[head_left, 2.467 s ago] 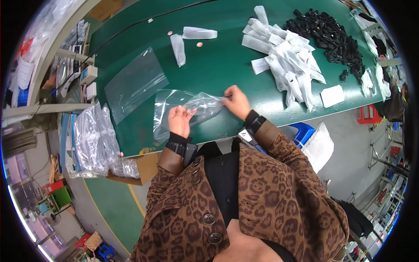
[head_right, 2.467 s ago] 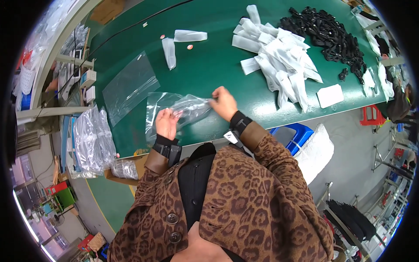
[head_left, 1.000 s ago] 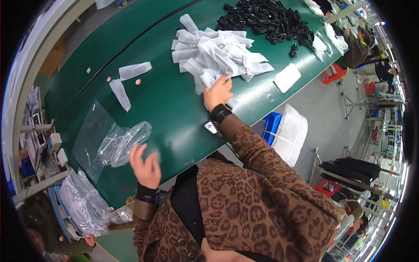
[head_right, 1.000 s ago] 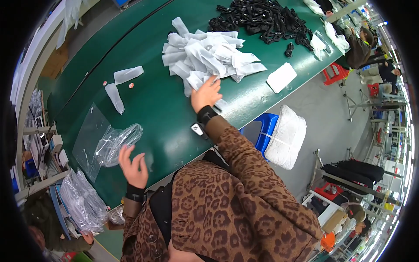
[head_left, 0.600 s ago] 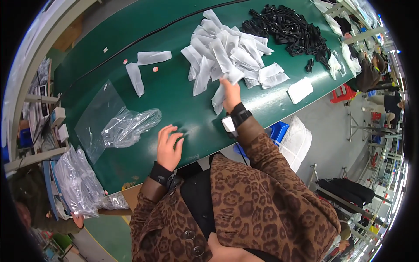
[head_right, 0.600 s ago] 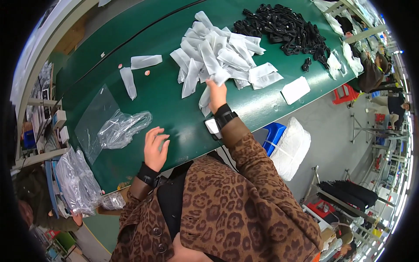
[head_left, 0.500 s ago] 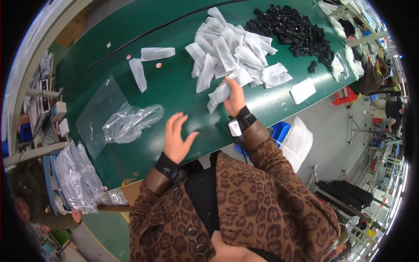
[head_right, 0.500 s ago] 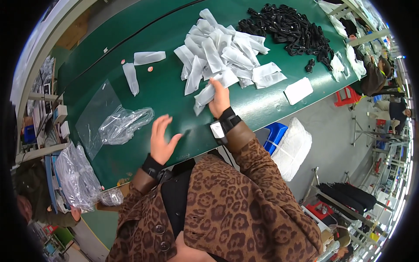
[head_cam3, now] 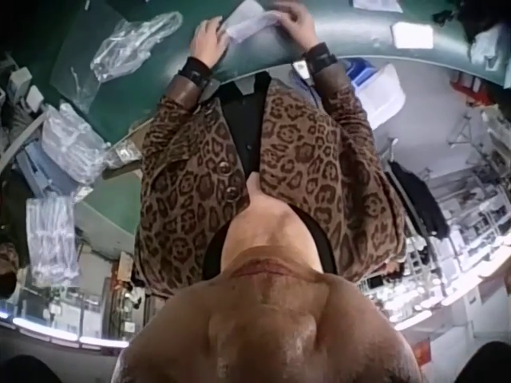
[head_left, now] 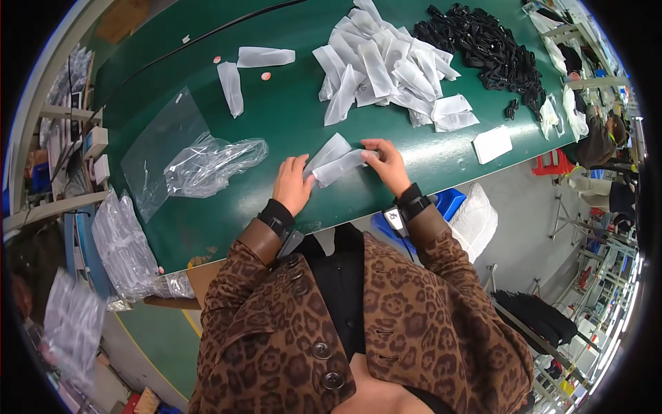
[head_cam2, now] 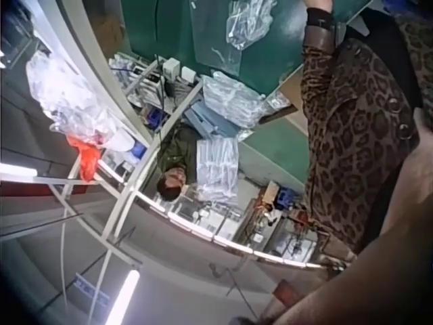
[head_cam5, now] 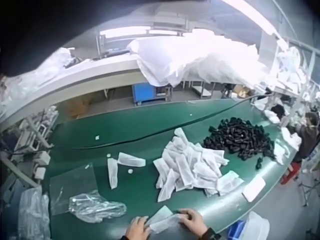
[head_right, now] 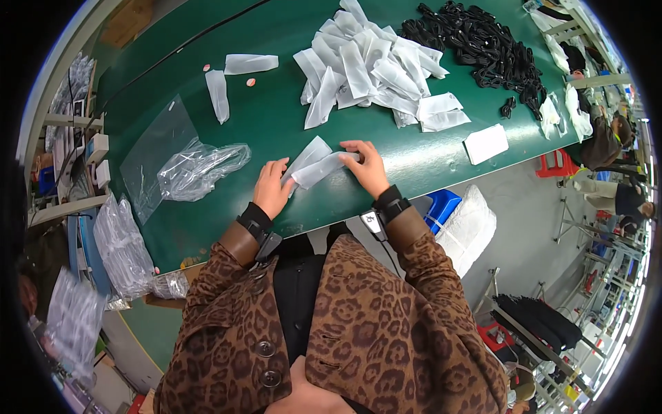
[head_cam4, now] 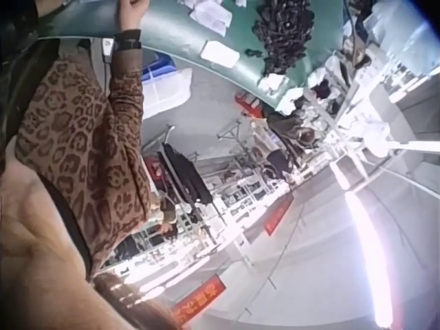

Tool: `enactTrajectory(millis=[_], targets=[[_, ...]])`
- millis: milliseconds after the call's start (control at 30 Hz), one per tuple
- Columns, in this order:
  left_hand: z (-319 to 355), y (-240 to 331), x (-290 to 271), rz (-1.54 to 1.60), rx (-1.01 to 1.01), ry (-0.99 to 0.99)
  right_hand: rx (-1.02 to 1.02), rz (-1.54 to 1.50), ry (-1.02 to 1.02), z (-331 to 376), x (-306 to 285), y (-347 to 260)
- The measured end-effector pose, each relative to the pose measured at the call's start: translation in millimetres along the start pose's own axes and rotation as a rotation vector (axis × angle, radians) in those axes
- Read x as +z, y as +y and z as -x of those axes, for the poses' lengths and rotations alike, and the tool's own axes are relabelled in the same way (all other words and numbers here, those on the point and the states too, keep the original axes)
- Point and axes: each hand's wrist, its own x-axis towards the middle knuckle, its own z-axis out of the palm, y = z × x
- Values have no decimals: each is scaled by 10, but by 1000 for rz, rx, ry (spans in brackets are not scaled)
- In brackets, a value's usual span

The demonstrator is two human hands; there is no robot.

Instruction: The person puts cables into small white bags by hand, then places the bagged cables into a larger clear bag and passes it to another person. The person then pulls a new clear bag from a stack and continues bagging the small white bags.

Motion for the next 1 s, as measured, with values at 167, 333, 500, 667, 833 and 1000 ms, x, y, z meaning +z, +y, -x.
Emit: enactTrajectory(millis=[167,333,500,667,833,1000], targets=[[-66,-111,122,-61,-59,-116,-95,274,-239,92,9,-80],[-117,-198,61,-165,-51,-106,-288,403,-305,144,43,10],[-16,9,117,-152,25,11,-389,435,-335,98,187,5],[195,18,173,-155,110,43,-484,376,-465,-161,140,-160],[278,92,204,-143,191,-9,-684,697,-131,-1078,-50,-546],[311,81,283,-10,163,-37,-591,1061,-209,-1488,-8,-268]])
